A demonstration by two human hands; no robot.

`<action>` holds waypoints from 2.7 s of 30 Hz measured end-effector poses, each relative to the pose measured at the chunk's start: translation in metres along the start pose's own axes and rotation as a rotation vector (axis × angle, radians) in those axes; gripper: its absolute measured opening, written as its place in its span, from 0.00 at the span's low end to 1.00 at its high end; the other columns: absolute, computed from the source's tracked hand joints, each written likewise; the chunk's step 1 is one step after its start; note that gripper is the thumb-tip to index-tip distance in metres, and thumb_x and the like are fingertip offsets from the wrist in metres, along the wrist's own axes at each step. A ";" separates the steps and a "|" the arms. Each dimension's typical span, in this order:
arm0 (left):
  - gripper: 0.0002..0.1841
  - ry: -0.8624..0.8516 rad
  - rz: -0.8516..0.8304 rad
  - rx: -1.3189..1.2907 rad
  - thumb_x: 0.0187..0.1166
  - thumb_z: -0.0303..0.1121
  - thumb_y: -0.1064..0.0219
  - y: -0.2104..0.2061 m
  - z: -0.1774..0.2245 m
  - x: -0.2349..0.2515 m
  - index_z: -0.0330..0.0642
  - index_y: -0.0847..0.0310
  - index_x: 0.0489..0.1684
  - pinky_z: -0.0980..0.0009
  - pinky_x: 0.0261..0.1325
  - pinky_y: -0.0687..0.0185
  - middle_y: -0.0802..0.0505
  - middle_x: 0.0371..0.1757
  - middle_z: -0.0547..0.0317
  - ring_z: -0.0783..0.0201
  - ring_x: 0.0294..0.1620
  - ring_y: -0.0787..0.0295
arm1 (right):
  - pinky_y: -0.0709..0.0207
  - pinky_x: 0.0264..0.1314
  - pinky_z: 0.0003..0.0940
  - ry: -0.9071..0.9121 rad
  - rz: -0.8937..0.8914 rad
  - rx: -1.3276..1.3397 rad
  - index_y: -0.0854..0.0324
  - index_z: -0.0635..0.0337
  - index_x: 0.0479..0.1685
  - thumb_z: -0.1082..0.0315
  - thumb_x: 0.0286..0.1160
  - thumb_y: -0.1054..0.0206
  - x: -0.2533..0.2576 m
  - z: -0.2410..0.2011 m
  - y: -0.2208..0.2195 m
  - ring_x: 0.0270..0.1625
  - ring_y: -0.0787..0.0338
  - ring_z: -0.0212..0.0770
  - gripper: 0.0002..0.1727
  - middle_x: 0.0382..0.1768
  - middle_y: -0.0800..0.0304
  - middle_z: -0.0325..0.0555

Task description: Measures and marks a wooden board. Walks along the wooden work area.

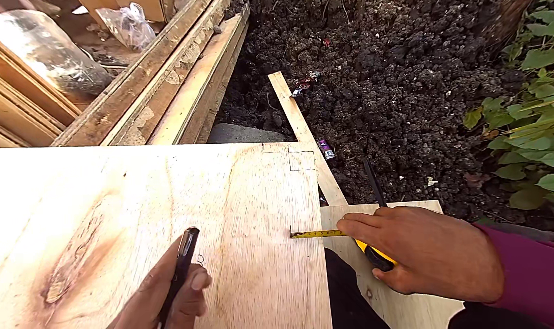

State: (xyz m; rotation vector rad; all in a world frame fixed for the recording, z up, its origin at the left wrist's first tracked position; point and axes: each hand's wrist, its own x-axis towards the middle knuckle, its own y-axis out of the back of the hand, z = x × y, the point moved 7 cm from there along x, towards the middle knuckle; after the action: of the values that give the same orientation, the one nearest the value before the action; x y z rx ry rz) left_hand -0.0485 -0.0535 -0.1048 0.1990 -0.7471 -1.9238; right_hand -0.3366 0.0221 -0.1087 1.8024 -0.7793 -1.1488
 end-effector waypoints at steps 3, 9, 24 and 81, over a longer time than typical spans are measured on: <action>0.25 0.136 -0.098 -0.393 0.94 0.31 0.55 -0.016 0.010 0.003 0.23 0.47 0.85 0.75 0.20 0.20 0.11 0.32 0.62 0.72 0.18 0.21 | 0.18 0.39 0.40 0.012 0.034 -0.029 0.28 0.46 0.81 0.52 0.64 0.22 -0.001 -0.002 0.003 0.45 0.12 0.41 0.39 0.66 0.15 0.36; 0.27 0.320 -0.257 -0.717 0.91 0.27 0.62 -0.039 0.021 0.001 0.36 0.57 0.90 0.69 0.21 0.13 0.07 0.41 0.51 0.63 0.22 0.12 | 0.19 0.35 0.41 0.035 0.093 -0.063 0.26 0.46 0.80 0.53 0.59 0.20 -0.004 -0.006 0.007 0.43 0.12 0.44 0.41 0.63 0.14 0.37; 0.34 0.255 -0.255 -0.867 0.90 0.24 0.58 -0.052 0.014 0.002 0.50 0.70 0.95 0.68 0.28 0.09 0.05 0.33 0.49 0.58 0.27 0.06 | 0.17 0.37 0.42 0.013 -0.018 -0.035 0.29 0.50 0.82 0.52 0.64 0.22 -0.001 -0.006 -0.004 0.44 0.11 0.46 0.41 0.66 0.16 0.43; 0.22 -0.035 -0.065 -0.815 0.93 0.47 0.47 -0.039 -0.010 -0.003 0.45 0.17 0.70 0.72 0.45 0.12 0.05 0.49 0.54 0.64 0.44 0.07 | 0.17 0.40 0.44 0.014 -0.023 -0.032 0.28 0.52 0.81 0.53 0.66 0.22 0.005 -0.008 -0.007 0.48 0.11 0.49 0.40 0.68 0.17 0.46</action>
State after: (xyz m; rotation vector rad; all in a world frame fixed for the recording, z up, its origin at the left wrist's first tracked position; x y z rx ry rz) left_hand -0.0721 -0.0443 -0.1360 -0.3179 0.0631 -2.1400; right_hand -0.3269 0.0233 -0.1155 1.7947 -0.7303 -1.1564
